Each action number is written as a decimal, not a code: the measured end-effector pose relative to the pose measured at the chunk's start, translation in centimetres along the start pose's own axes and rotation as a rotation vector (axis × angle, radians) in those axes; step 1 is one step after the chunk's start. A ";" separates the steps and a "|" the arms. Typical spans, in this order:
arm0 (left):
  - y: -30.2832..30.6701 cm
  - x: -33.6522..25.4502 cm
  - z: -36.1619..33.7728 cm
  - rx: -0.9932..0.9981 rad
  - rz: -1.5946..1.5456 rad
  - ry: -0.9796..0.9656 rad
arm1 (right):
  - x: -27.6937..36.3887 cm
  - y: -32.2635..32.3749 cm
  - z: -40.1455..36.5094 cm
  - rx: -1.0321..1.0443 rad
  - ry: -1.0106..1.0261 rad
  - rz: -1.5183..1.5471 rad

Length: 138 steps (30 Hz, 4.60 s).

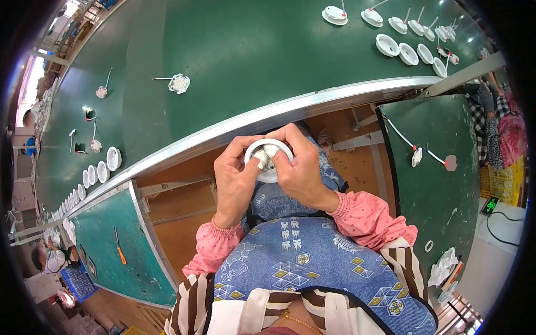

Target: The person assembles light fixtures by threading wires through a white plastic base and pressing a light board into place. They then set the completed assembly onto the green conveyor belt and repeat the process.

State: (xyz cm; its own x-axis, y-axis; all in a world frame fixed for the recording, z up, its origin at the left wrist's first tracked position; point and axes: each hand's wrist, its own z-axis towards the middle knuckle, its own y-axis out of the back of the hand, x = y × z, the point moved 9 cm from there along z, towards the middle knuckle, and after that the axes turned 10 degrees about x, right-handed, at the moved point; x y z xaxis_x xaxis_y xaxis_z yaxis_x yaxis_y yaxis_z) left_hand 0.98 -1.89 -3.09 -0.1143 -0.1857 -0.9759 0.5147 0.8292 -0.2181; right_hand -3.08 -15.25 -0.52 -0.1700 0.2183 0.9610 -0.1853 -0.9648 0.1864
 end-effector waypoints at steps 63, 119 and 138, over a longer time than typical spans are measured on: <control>3.2 -2.8 -1.4 -0.129 0.193 -0.155 | 1.0 -0.1 2.2 0.114 -0.117 0.245; -1.0 -3.8 0.0 0.084 -0.342 -0.094 | 1.2 1.5 1.4 0.380 0.230 0.465; -0.4 -6.7 -1.0 -0.125 0.289 -0.302 | -0.7 -0.6 1.2 0.342 -0.107 0.529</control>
State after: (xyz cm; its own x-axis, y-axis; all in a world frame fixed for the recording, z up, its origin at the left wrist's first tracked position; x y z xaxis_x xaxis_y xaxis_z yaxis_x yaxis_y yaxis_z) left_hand 0.67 -0.48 3.55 0.2830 -0.0669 -0.9568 0.3801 0.9237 0.0478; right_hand -1.70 -15.05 -1.06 -0.0530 -0.2987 0.9529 0.2191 -0.9344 -0.2808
